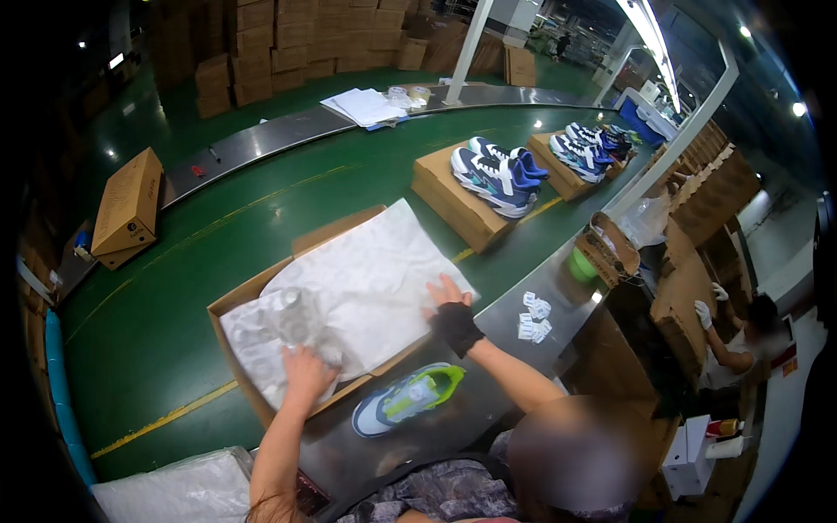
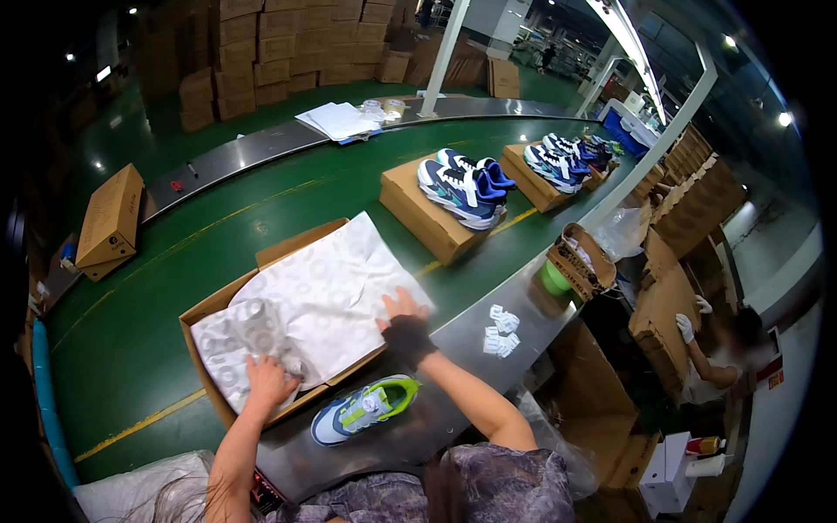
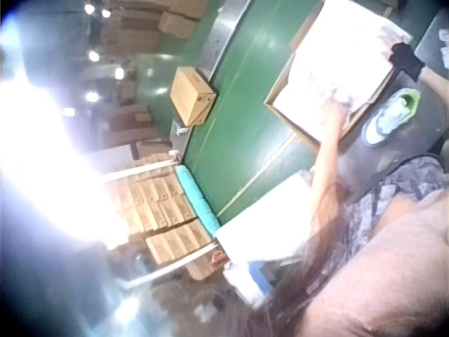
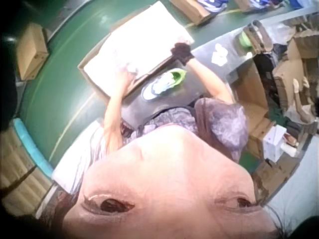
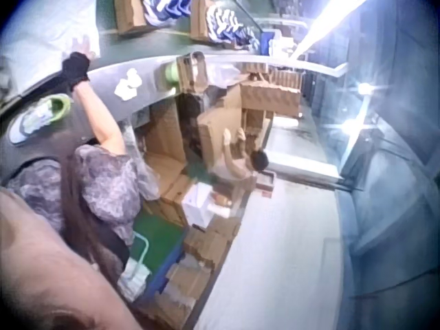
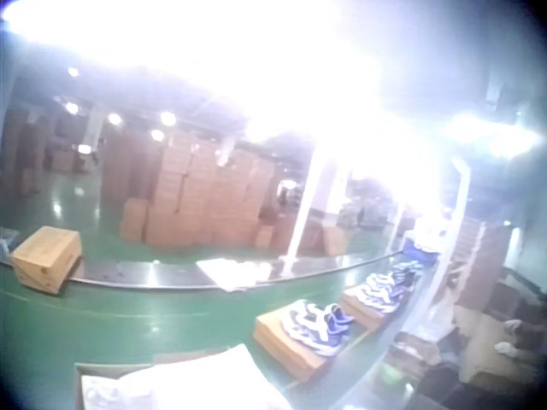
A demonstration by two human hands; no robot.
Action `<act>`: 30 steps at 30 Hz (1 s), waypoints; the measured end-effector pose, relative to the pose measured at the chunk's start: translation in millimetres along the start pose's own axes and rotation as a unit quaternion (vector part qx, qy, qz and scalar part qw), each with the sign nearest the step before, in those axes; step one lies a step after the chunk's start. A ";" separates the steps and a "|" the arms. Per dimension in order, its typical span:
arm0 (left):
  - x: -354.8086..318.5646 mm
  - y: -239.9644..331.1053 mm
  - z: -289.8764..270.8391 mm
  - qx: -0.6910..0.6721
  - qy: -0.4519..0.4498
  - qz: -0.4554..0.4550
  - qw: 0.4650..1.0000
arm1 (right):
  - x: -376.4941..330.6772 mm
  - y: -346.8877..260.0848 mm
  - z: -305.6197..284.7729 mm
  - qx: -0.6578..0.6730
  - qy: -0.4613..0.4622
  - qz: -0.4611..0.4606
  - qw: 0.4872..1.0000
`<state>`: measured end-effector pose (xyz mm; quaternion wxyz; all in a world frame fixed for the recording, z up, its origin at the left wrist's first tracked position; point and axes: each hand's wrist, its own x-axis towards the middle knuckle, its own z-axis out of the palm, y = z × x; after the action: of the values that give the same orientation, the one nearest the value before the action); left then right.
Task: The person places pairs of sneakers into cardboard boxes on a conveyor belt. They line the boxes with tissue paper, insert the shoes, fold the paper over, close the boxes, and push them along the belt. The process repeats for multiple pairs of shoes.
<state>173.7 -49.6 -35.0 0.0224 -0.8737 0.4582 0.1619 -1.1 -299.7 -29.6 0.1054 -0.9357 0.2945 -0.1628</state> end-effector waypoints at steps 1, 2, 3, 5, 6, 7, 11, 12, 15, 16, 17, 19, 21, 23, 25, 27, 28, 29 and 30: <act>-2.1 0.6 -12.4 0.031 -0.095 -0.047 0.994 | -7.5 4.8 -8.4 0.058 0.081 -0.008 0.995; -2.5 -10.3 -12.1 0.010 -0.089 -0.081 0.993 | -12.4 3.7 -19.0 0.070 0.183 -0.035 0.980; -7.1 -20.6 -4.3 -0.016 0.007 -0.080 0.997 | -19.2 6.9 -25.9 0.108 0.222 -0.021 0.969; -15.6 -25.3 21.6 -0.078 0.203 -0.056 0.974 | -57.0 35.1 -17.0 0.166 0.147 0.085 0.971; -18.9 -19.2 26.7 -0.079 0.290 -0.011 0.954 | -84.4 63.1 7.4 0.248 0.011 0.150 0.957; -28.4 -9.7 26.9 -0.170 0.321 0.016 0.932 | -107.4 83.4 30.5 0.329 -0.128 0.210 0.912; -99.7 41.0 23.7 -0.398 0.218 0.159 0.877 | -126.8 47.9 45.7 0.403 -0.260 0.112 0.871; -111.3 58.1 25.2 -0.308 0.255 0.180 0.899 | -127.2 31.8 35.6 0.385 -0.255 0.083 0.883; -116.2 56.5 62.4 -0.308 0.229 0.107 0.917 | -98.7 -38.2 -10.6 0.502 -0.443 0.110 0.734; -119.0 53.3 62.7 -0.361 0.241 0.103 0.895 | -98.4 -53.0 -25.4 0.563 -0.396 0.079 0.722; -123.7 46.6 55.4 -0.411 0.258 0.088 0.870 | -98.2 -66.0 -41.8 0.623 -0.352 0.051 0.697; -152.8 35.1 21.3 -0.575 0.112 -0.026 0.810 | -88.2 -97.6 -62.0 0.690 -0.399 0.146 0.586; -163.4 18.4 17.8 -0.727 0.129 -0.063 0.672 | -101.5 -80.4 -42.7 0.698 -0.422 0.128 0.564; -145.5 -1.4 13.1 -0.825 0.208 -0.154 0.502 | -99.0 -86.4 -32.1 0.632 -0.409 0.159 0.639; -115.9 -28.2 -11.9 -0.827 0.262 -0.141 0.478 | -94.7 -87.8 -15.2 0.606 -0.372 0.243 0.660; -75.6 -50.8 -22.0 -0.869 0.257 -0.183 0.382 | -96.7 -70.3 12.6 0.675 -0.327 0.282 0.599; -58.4 -55.9 -23.4 -0.868 0.222 -0.202 0.396 | -93.5 -73.1 22.2 0.676 -0.301 0.309 0.597; -42.9 -58.8 -19.8 -0.866 0.187 -0.219 0.409 | -87.9 -74.1 34.0 0.677 -0.274 0.333 0.597; -17.2 -77.1 48.3 -0.885 0.210 -0.132 0.395 | -80.4 -73.1 49.3 0.687 -0.270 0.349 0.577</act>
<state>214.3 17.8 -84.0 -0.8387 -0.4596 -0.0732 0.2828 -7.4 -188.8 -73.3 0.8403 -0.4084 0.3564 -0.0064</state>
